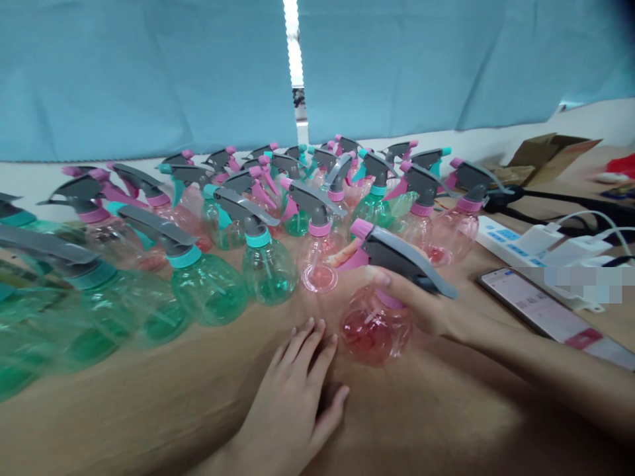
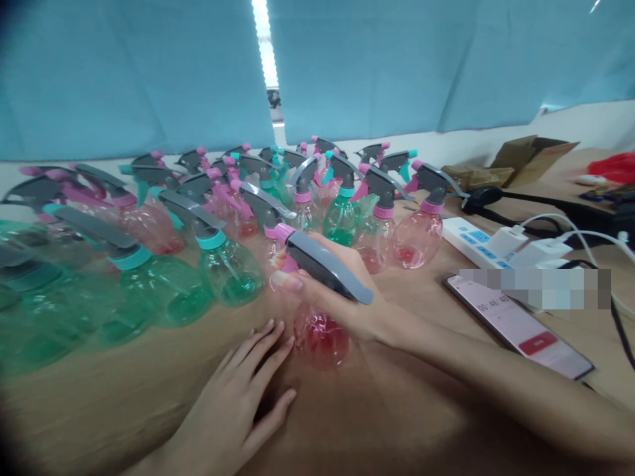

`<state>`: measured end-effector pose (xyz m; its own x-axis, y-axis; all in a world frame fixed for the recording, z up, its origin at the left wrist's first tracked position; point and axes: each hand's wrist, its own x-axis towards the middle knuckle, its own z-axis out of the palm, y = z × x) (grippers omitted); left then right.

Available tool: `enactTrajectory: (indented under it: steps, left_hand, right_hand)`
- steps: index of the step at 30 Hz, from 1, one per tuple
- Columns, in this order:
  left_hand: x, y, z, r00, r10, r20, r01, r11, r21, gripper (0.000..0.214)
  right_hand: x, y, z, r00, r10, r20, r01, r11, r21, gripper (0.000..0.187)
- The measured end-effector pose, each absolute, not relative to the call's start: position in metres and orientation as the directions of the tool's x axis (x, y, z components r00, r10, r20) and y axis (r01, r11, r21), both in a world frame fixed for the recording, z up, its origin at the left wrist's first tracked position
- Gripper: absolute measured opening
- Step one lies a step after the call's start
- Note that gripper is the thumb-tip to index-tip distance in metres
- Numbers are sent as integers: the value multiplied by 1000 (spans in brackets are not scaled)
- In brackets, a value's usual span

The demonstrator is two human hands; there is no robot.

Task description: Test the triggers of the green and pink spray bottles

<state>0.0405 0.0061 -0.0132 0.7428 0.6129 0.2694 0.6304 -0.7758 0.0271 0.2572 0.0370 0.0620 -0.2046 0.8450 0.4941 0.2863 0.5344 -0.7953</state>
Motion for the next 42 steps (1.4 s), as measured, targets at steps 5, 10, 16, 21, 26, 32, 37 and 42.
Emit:
enactTrajectory:
  steps: [5, 10, 16, 21, 26, 32, 37, 42]
  left_hand:
    - [41, 6, -12, 745, 610, 268, 628, -778, 25, 49]
    - [41, 6, -12, 745, 610, 270, 629, -777, 21, 49]
    - [42, 6, -11, 751, 611, 252, 629, -777, 7, 50]
    - [42, 7, -12, 747, 615, 253, 634, -773, 7, 49]
    - [41, 6, -13, 744, 617, 257, 635, -772, 18, 49]
    - [41, 6, -12, 747, 615, 251, 632, -775, 20, 49]
    - [43, 7, -11, 751, 616, 239, 631, -775, 15, 48]
    - [43, 7, -11, 747, 619, 240, 637, -771, 6, 49]
  right_hand:
    - [258, 39, 57, -233, 846, 479, 198, 524, -828, 33]
    - [258, 38, 59, -191, 829, 525, 179, 555, -812, 32]
    - [260, 43, 43, -148, 829, 539, 114, 556, -824, 33]
    - [261, 42, 44, -121, 841, 527, 148, 540, -828, 29]
    - [259, 39, 56, -172, 829, 533, 197, 559, -806, 27]
    - [258, 37, 60, -179, 840, 513, 195, 541, -818, 25]
    - [258, 36, 62, -179, 864, 471, 266, 504, -822, 20]
    - [257, 37, 64, -175, 848, 500, 271, 529, -804, 18]
